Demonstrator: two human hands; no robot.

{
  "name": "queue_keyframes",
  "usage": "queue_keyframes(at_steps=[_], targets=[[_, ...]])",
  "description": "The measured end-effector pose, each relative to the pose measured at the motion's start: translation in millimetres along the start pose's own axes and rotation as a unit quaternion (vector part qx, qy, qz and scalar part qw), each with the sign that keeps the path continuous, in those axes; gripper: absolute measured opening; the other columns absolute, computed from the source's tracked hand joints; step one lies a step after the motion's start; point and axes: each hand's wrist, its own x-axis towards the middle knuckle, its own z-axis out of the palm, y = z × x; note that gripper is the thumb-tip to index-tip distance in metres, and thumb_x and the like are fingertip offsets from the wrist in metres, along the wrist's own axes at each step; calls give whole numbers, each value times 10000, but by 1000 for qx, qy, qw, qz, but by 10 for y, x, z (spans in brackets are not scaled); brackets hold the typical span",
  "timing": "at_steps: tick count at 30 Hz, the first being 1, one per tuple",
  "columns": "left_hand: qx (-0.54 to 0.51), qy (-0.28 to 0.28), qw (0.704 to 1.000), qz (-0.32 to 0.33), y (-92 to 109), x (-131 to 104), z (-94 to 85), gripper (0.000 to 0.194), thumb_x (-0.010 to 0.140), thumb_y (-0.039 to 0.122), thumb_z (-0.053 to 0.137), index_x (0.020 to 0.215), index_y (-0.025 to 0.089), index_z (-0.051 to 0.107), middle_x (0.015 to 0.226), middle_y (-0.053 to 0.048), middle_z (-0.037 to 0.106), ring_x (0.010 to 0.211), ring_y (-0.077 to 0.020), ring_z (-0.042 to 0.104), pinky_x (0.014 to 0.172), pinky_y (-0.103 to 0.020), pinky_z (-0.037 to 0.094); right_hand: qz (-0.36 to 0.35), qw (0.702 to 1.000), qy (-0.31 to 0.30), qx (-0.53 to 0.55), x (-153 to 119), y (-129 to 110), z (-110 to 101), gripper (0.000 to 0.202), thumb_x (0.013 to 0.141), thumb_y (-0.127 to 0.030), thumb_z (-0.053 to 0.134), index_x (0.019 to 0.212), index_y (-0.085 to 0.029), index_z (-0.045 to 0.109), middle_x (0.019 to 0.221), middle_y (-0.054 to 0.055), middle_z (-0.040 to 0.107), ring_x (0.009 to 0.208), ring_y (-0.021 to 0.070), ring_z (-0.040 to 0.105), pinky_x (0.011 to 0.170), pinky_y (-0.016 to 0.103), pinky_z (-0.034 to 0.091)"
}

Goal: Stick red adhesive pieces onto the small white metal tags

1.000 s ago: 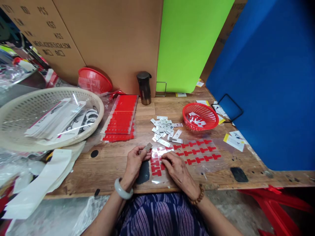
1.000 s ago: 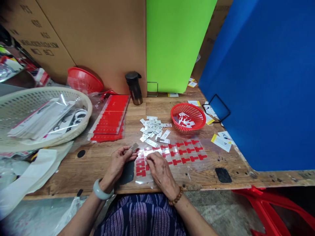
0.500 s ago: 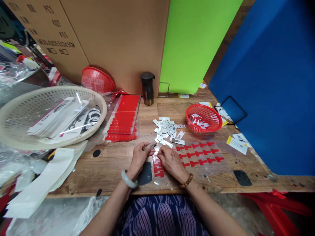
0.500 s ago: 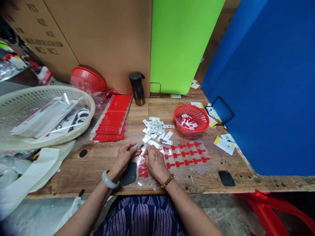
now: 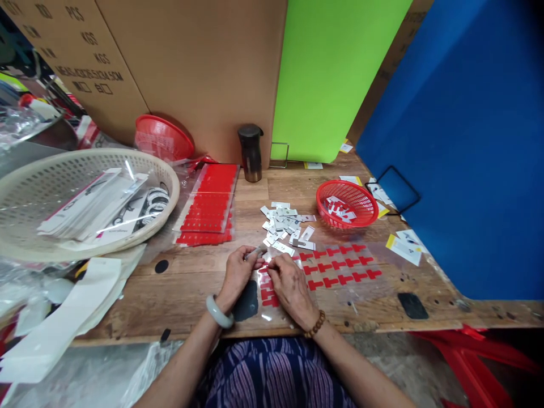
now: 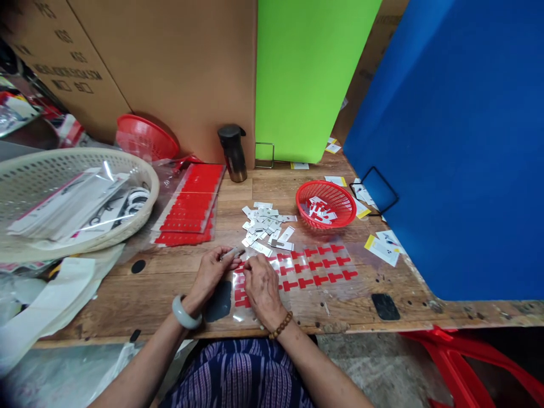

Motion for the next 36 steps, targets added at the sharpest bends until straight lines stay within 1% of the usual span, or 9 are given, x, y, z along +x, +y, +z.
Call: queue_keyframes(at_steps=[7, 12, 15, 18, 21, 24, 28, 33, 36], targets=[[15, 6, 1000, -1, 19, -14, 9, 176, 695, 238, 710, 783, 114, 623, 635, -32, 680, 609, -159, 678, 602, -240, 530, -5, 996, -27, 90, -67, -39, -96, 180, 806, -43, 475, 702, -189, 489, 785, 21, 511, 775, 171, 492, 707, 282, 383], [-4, 2, 1000, -19, -2, 2, -12, 190, 697, 230, 723, 803, 121, 609, 661, -26, 685, 609, -133, 677, 602, -206, 530, -11, 979, -52, 198, -103, -7, -170, 153, 809, -87, 513, 698, -191, 500, 765, -2, 519, 767, 150, 501, 717, 265, 391], [-21, -16, 999, -42, 27, -33, -33, 183, 712, 190, 712, 835, 111, 602, 667, -40, 690, 613, -127, 680, 612, -200, 540, 26, 964, -49, 260, -107, 16, -253, 86, 797, -141, 554, 741, -194, 517, 762, -10, 540, 739, 142, 515, 699, 258, 411], [-56, -62, 993, -81, 119, -154, -45, 232, 688, 100, 712, 889, 105, 597, 721, -54, 706, 620, -122, 684, 635, -202, 553, 69, 954, -36, 291, -100, 4, -389, 72, 789, -194, 582, 745, -196, 524, 732, -21, 545, 694, 135, 527, 657, 251, 423], [-111, -140, 972, -155, 250, -329, -48, 314, 635, 20, 717, 906, 109, 587, 738, -64, 719, 637, -132, 694, 660, -199, 560, 73, 959, -16, 272, -75, -22, -531, 74, 793, -210, 583, 738, -197, 535, 730, -23, 557, 691, 133, 534, 651, 248, 421], [-118, -176, 954, -211, 359, -478, -51, 345, 636, 9, 707, 940, 106, 576, 731, -108, 730, 664, -162, 708, 672, -209, 564, 47, 971, -17, 235, -59, -24, -613, 61, 786, -174, 578, 740, -196, 543, 743, -17, 574, 724, 136, 538, 682, 251, 420], [-106, -202, 947, -224, 405, -563, -62, 395, 639, 11, 701, 1003, 95, 573, 753, -126, 735, 657, -165, 707, 657, -213, 566, 23, 973, -54, 224, -84, -18, -631, 81, 789, -138, 561, 740, -195, 532, 729, -25, 559, 704, 126, 522, 662, 240, 412], [-80, -235, 941, -230, 389, -557, -55, 400, 628, 31, 715, 1010, 70, 600, 747, -112, 731, 658, -153, 701, 669, -208, 560, 27, 973, -100, 208, -120, -60, -659, 124, 788, -90, 532, 715, -189, 515, 698, -34, 532, 654, 114, 497, 613, 230, 383], [-62, -245, 939, -235, 390, -544, -41, 408, 618, 57, 733, 1006, 62, 608, 733, -112, 729, 640, -153, 698, 671, -216, 559, 28, 974, -114, 193, -122, -85, -688, 126, 784, -77, 519, 720, -185, 519, 708, -28, 544, 659, 117, 505, 617, 235, 380]])
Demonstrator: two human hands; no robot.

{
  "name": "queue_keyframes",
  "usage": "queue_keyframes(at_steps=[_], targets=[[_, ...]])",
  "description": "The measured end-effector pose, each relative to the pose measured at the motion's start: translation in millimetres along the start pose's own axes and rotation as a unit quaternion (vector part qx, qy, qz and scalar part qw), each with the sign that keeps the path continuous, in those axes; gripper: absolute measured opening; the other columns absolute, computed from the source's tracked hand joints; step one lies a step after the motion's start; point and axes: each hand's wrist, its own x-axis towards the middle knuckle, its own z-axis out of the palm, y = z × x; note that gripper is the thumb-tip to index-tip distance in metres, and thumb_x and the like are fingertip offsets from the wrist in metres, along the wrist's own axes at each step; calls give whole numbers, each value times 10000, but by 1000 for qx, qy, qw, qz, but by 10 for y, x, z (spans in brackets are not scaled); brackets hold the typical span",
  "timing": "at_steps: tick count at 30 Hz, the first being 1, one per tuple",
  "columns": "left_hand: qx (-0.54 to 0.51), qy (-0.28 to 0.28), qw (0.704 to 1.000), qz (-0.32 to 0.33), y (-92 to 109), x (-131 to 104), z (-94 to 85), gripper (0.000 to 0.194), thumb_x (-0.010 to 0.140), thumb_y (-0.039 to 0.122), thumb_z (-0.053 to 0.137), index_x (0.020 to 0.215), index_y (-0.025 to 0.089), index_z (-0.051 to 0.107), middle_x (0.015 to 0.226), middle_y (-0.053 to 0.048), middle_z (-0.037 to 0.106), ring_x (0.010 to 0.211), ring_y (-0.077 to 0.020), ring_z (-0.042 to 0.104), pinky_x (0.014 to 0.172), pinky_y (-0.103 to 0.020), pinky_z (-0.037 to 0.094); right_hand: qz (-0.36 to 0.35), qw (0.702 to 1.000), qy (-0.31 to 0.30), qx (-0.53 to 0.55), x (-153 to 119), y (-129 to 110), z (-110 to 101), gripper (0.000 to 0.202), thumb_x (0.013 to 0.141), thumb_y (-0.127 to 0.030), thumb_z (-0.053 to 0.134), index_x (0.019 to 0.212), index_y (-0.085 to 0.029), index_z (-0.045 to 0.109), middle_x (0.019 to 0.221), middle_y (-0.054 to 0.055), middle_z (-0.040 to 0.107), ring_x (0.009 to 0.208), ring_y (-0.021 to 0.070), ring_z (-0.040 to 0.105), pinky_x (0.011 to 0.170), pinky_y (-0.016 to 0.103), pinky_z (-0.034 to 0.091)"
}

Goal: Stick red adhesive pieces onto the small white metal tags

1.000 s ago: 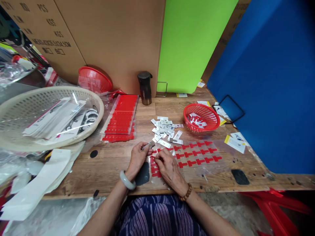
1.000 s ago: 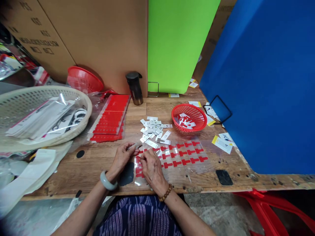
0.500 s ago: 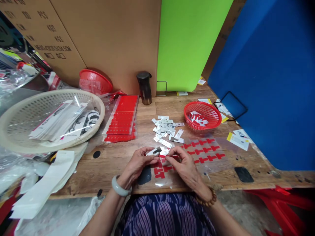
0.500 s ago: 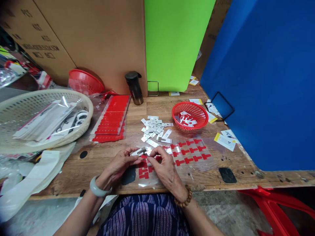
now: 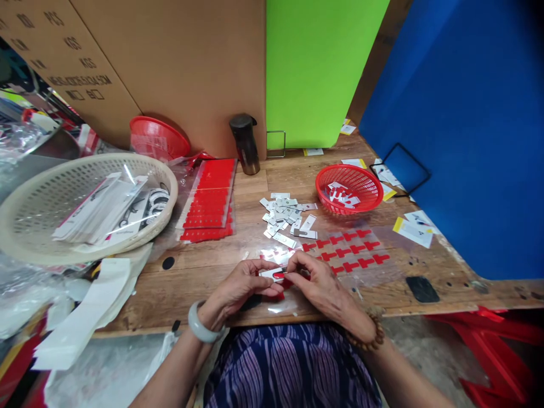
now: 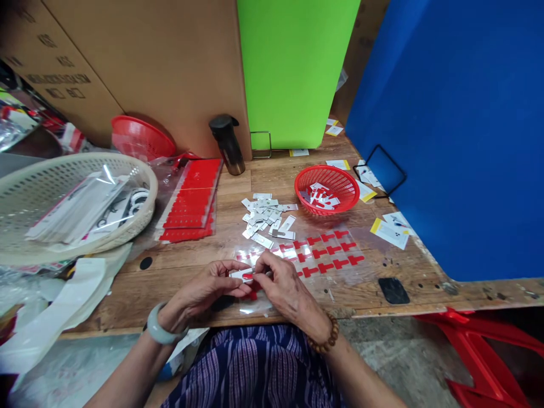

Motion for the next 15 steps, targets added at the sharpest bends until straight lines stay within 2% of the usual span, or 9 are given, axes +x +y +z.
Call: queue_keyframes(at_steps=[15], targets=[[20, 4, 1000, -5, 18, 16, 33, 430, 581, 108, 769, 988, 93, 630, 711, -79, 728, 657, -160, 702, 686, -227, 549, -16, 1000, 13, -12, -22, 13, -10, 127, 785, -86, 492, 722, -193, 519, 698, -23, 554, 640, 120, 494, 573, 237, 352]])
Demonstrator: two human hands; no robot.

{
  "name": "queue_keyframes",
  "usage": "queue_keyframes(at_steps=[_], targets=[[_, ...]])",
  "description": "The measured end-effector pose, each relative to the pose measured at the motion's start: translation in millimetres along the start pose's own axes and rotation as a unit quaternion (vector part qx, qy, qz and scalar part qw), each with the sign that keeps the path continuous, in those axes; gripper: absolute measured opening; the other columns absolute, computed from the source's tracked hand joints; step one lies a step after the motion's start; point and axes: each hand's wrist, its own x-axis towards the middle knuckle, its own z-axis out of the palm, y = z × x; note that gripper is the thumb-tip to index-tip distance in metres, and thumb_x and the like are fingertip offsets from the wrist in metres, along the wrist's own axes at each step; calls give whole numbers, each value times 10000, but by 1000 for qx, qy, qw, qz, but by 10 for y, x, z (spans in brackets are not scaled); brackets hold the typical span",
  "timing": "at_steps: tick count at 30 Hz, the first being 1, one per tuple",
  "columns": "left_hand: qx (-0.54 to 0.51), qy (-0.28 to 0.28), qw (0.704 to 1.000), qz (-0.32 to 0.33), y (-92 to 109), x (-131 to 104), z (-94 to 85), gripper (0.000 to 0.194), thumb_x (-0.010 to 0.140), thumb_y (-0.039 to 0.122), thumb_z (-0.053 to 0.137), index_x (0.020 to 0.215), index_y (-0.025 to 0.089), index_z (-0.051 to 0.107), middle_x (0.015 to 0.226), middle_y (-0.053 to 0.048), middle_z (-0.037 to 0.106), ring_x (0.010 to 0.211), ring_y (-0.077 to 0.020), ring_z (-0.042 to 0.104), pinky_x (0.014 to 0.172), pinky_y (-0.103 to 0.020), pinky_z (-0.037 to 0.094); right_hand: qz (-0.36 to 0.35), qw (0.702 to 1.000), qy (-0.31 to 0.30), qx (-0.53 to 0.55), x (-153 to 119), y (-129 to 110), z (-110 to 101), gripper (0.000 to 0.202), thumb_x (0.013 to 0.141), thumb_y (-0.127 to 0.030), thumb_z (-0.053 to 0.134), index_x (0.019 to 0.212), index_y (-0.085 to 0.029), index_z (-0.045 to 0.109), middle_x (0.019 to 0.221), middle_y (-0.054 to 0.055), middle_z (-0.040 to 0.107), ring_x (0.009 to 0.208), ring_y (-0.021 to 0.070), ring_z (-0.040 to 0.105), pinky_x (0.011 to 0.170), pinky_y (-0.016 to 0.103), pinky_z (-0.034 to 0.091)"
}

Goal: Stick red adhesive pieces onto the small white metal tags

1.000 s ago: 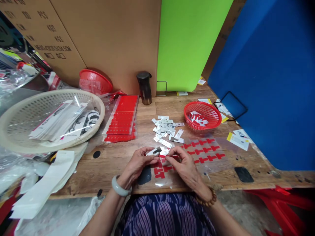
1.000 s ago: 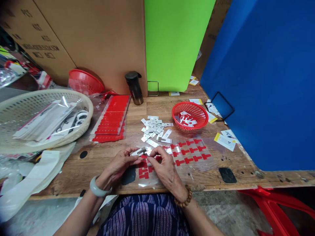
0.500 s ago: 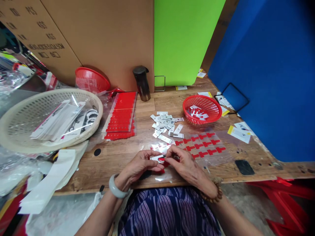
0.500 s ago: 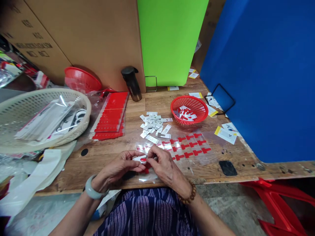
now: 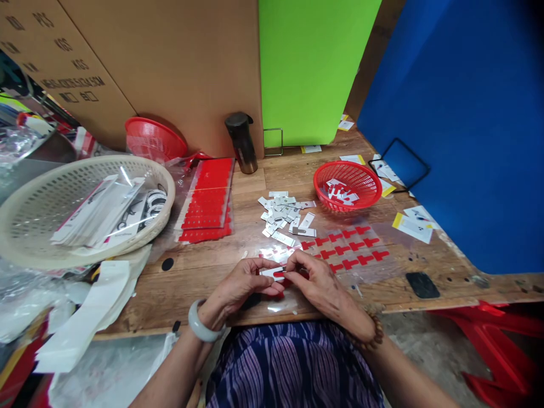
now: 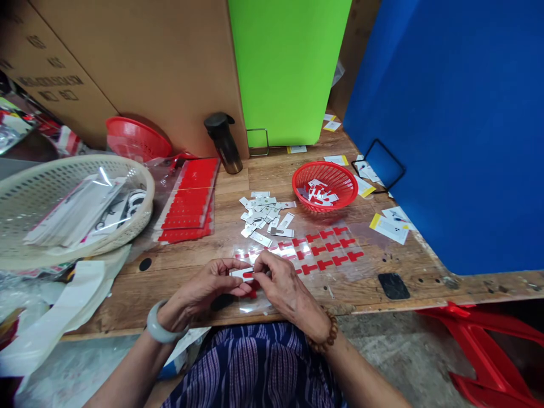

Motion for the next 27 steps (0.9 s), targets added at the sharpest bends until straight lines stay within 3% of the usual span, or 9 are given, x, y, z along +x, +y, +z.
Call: queue_keyframes(at_steps=[19, 27], targets=[[13, -13, 1000, 4, -4, -3, 4, 453, 605, 149, 793, 1025, 75, 640, 792, -103, 726, 683, -152, 696, 689, -220, 546, 4, 1000, 15, 16, -11, 47, 49, 129, 785, -85, 499, 731, -199, 526, 695, -29, 557, 634, 120, 491, 578, 237, 361], [63, 40, 996, 46, -56, 17, 39, 392, 646, 238, 774, 986, 88, 647, 721, -90, 726, 641, -158, 693, 653, -230, 537, 41, 997, 31, 53, -43, 53, 106, 119, 771, -84, 525, 726, -194, 535, 718, -28, 564, 676, 128, 515, 634, 246, 385]])
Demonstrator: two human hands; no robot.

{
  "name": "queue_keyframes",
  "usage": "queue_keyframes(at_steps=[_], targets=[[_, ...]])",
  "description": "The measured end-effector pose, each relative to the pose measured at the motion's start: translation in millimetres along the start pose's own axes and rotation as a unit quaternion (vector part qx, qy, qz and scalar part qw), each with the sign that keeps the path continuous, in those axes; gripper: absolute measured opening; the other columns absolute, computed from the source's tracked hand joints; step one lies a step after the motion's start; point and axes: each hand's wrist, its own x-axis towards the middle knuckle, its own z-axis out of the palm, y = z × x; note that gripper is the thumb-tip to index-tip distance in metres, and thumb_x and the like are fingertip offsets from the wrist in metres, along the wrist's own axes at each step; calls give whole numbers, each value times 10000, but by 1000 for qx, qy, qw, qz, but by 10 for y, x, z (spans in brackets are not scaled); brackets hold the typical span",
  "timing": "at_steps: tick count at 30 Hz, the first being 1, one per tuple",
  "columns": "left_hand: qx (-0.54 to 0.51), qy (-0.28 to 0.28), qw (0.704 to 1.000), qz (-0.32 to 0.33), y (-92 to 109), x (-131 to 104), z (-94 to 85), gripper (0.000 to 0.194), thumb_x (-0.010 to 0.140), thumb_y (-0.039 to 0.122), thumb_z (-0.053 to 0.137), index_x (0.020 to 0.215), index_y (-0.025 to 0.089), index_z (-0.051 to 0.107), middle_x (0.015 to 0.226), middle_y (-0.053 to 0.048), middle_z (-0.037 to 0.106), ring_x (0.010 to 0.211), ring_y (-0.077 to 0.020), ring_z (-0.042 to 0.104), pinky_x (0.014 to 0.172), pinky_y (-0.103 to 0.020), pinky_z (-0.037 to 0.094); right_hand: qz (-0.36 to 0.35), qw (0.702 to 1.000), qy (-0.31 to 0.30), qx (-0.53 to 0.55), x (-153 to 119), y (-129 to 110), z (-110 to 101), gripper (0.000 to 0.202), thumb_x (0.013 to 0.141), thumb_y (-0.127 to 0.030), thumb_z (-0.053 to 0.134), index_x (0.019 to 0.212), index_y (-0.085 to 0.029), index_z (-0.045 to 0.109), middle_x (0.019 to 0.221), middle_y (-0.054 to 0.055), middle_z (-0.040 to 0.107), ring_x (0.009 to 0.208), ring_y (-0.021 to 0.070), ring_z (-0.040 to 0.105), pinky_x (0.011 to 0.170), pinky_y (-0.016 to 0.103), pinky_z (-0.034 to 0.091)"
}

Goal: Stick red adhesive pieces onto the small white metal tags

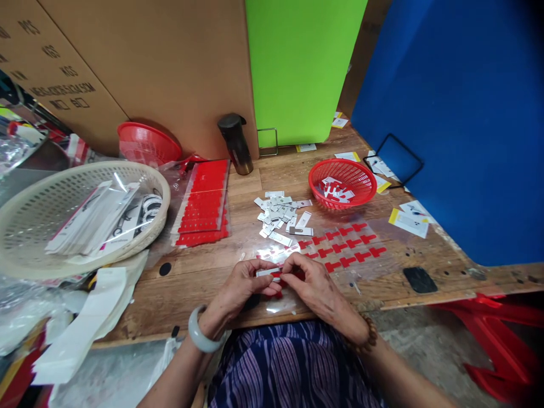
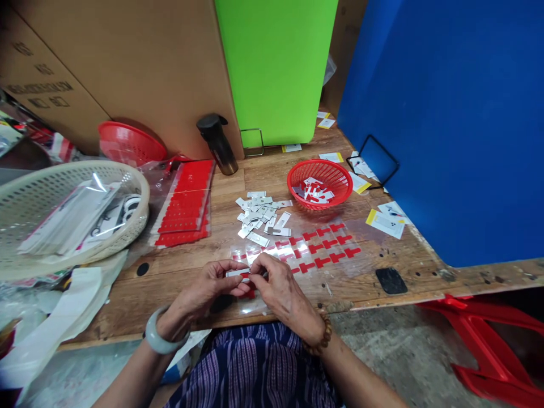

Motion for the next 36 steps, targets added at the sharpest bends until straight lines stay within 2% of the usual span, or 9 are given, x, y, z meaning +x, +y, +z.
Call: queue_keyframes(at_steps=[3, 7, 13, 18, 23, 36], targets=[[11, 30, 999, 25, -27, 24, 13, 360, 638, 217, 769, 953, 98, 641, 679, -70, 720, 603, -151, 682, 611, -216, 522, 19, 1000, 22, 10, -12, -22, 32, 120, 759, -87, 540, 703, -193, 545, 721, -19, 563, 702, 141, 523, 656, 258, 392], [25, 48, 998, 37, -31, 32, 28, 337, 661, 227, 749, 959, 112, 639, 666, -64, 720, 606, -158, 683, 607, -220, 518, 8, 998, 55, -10, -19, -58, 40, 136, 748, -90, 547, 661, -194, 556, 764, -3, 558, 765, 158, 526, 682, 267, 396], [8, 33, 999, 20, -9, 10, 8, 398, 636, 253, 779, 973, 103, 628, 661, -76, 722, 587, -157, 685, 595, -217, 532, 25, 999, 38, 25, 5, -46, 24, 134, 754, -81, 507, 708, -196, 558, 678, -34, 567, 635, 125, 512, 599, 238, 392], [-21, 19, 1000, 0, -57, 23, -51, 398, 644, 240, 779, 981, 98, 620, 695, -105, 733, 598, -149, 694, 599, -191, 534, 23, 998, 51, 3, 40, -9, 52, 124, 766, -88, 507, 711, -190, 550, 635, -39, 548, 572, 112, 496, 548, 225, 378], [-28, 18, 999, -2, -77, 35, -65, 393, 647, 220, 779, 985, 96, 622, 690, -104, 733, 605, -155, 697, 613, -197, 545, 15, 997, 71, -39, 54, 8, 84, 120, 772, -94, 518, 704, -192, 536, 649, -28, 548, 594, 119, 504, 570, 238, 370], [-33, 31, 999, -5, -52, 19, 17, 452, 601, 235, 808, 979, 76, 618, 673, -110, 732, 580, -156, 694, 595, -198, 547, -5, 993, 68, -93, 37, 81, 89, 120, 798, -91, 513, 742, -195, 535, 690, -24, 564, 643, 124, 508, 621, 246, 370]])
